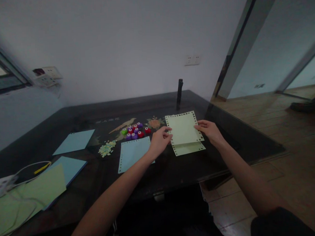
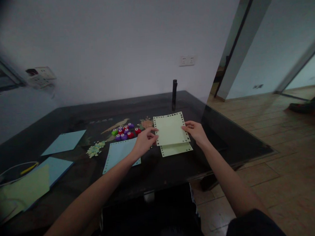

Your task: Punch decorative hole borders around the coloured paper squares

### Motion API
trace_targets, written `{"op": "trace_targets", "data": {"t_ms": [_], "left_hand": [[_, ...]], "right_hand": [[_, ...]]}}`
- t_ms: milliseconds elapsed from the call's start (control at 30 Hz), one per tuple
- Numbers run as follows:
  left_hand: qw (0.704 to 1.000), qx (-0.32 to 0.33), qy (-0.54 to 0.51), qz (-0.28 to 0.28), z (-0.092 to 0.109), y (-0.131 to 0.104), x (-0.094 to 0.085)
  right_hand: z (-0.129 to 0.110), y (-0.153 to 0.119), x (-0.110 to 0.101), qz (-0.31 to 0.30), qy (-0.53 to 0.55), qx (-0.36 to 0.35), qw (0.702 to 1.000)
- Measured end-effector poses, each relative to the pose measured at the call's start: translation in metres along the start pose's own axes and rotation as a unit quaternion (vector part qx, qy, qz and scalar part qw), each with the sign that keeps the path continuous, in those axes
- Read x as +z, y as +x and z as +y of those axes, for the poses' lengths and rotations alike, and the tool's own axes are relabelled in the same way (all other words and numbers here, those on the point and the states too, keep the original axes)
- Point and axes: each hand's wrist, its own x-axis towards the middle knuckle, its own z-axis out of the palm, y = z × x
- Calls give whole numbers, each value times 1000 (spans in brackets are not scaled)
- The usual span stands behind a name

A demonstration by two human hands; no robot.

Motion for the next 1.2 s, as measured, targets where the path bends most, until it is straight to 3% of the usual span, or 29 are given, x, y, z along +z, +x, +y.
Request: {"op": "trace_targets", "data": {"t_ms": [133, 300, 733, 1200], "left_hand": [[995, -14, 79, -59, -4, -1, 21], [986, -11, 146, -84, -15, -8, 31], [964, 27, 251, -79, -29, -11, 31], [945, 8, 313, -98, -21, -16, 31]], "right_hand": [[21, -8, -16, 24, -78, -1, 997], [30, -11, -18, 14, -145, -13, 989], [35, -10, -14, -19, -227, -18, 974], [39, -11, -13, -10, -260, -25, 965]]}}
